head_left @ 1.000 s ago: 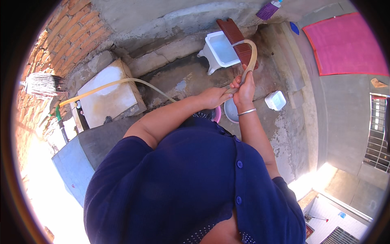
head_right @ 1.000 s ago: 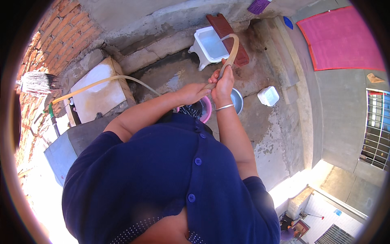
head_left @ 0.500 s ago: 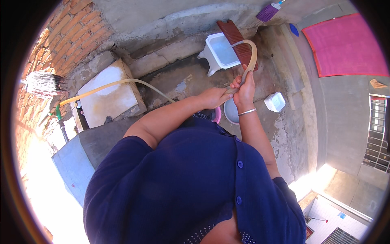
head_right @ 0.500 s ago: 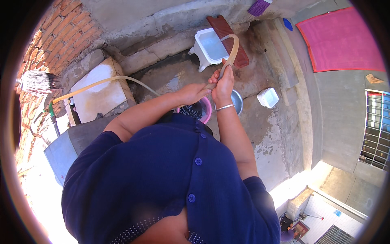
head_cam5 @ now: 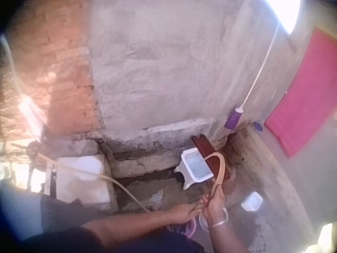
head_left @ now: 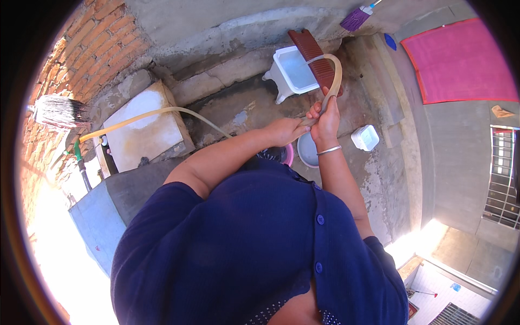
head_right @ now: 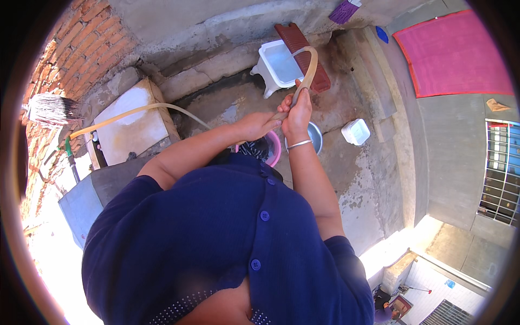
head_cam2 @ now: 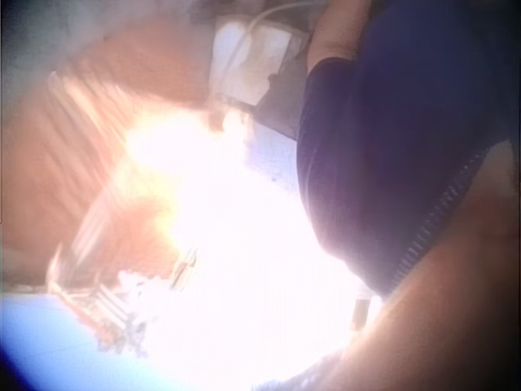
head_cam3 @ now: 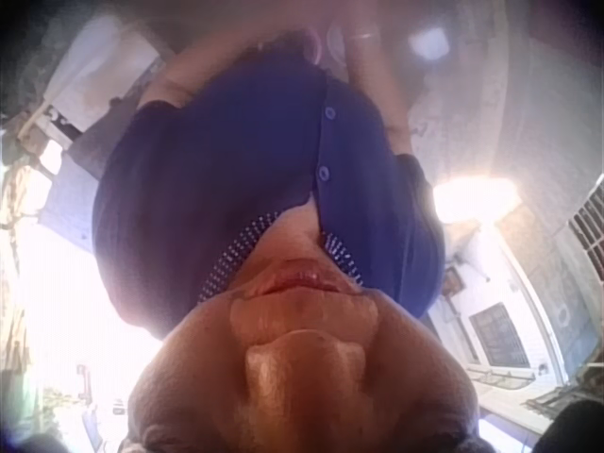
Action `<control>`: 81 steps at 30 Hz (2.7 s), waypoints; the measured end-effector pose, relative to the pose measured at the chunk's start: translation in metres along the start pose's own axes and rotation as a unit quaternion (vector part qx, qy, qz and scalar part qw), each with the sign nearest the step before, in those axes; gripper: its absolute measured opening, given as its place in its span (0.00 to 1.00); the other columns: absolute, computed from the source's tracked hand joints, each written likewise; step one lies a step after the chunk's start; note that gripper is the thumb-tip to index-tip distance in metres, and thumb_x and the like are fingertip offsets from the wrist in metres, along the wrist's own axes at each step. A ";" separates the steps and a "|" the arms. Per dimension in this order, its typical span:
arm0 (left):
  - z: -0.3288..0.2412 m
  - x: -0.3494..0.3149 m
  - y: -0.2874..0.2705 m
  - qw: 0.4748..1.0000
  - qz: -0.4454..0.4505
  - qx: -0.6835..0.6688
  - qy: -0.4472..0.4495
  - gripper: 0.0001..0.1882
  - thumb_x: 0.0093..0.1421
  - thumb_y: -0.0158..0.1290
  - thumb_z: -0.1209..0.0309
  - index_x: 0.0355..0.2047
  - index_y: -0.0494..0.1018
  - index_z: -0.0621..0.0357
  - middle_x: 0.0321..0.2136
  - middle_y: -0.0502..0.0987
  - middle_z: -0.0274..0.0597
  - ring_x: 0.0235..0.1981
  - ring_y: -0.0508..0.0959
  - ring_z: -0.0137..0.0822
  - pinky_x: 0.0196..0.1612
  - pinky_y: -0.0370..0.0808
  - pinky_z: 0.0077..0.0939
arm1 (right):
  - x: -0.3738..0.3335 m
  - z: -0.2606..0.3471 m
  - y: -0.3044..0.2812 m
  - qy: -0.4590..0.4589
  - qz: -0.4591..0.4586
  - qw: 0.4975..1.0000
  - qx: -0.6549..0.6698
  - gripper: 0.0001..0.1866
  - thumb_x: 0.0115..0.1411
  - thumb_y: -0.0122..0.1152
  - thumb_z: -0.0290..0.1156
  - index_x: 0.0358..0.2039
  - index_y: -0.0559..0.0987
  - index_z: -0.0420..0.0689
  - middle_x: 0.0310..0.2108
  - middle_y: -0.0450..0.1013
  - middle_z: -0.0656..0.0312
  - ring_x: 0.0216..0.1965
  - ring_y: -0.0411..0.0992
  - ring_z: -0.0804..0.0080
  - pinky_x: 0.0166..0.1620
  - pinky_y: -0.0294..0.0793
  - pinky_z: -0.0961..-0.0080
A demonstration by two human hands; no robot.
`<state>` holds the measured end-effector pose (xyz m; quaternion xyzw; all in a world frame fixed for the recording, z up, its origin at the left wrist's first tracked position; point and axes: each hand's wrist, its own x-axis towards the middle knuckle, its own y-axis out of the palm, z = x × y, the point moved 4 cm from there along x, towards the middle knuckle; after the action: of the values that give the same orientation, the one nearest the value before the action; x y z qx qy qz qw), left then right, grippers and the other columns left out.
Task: The person rinses a tan hose with water from a bowl and then holds the hose while water runs through it into a pink bucket containing clothes.
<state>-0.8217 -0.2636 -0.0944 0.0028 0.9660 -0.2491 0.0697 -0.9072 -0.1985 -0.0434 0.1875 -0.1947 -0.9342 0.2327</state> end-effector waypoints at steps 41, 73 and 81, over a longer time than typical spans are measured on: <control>0.009 0.012 0.008 1.000 0.009 0.000 -0.025 0.23 0.60 0.37 0.52 0.43 0.67 0.59 0.29 0.74 0.59 0.33 0.74 0.55 0.38 0.69 0.43 | 0.008 -0.001 -0.012 0.008 -0.021 1.000 0.011 0.19 0.65 0.31 0.42 0.50 0.64 0.46 0.14 0.58 0.66 0.13 0.55 0.79 0.19 0.61 0.79; -0.023 0.006 0.012 0.998 -0.041 0.023 0.041 0.22 0.60 0.39 0.55 0.38 0.67 0.64 0.28 0.74 0.59 0.32 0.74 0.56 0.36 0.69 0.43 | -0.008 0.015 -0.021 -0.032 0.001 0.999 0.032 0.20 0.65 0.32 0.41 0.50 0.63 0.41 0.15 0.56 0.67 0.14 0.54 0.81 0.19 0.60 0.81; -0.028 -0.003 0.010 0.999 -0.035 -0.007 0.028 0.21 0.59 0.41 0.55 0.39 0.69 0.61 0.31 0.74 0.57 0.35 0.73 0.55 0.37 0.68 0.43 | -0.011 0.013 -0.020 -0.015 0.004 0.999 0.027 0.19 0.65 0.31 0.41 0.50 0.62 0.44 0.15 0.56 0.67 0.14 0.54 0.81 0.20 0.59 0.80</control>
<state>-0.8225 -0.2412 -0.0744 -0.0246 0.9689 -0.2440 0.0337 -0.9108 -0.1726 -0.0388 0.1786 -0.2247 -0.9303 0.2283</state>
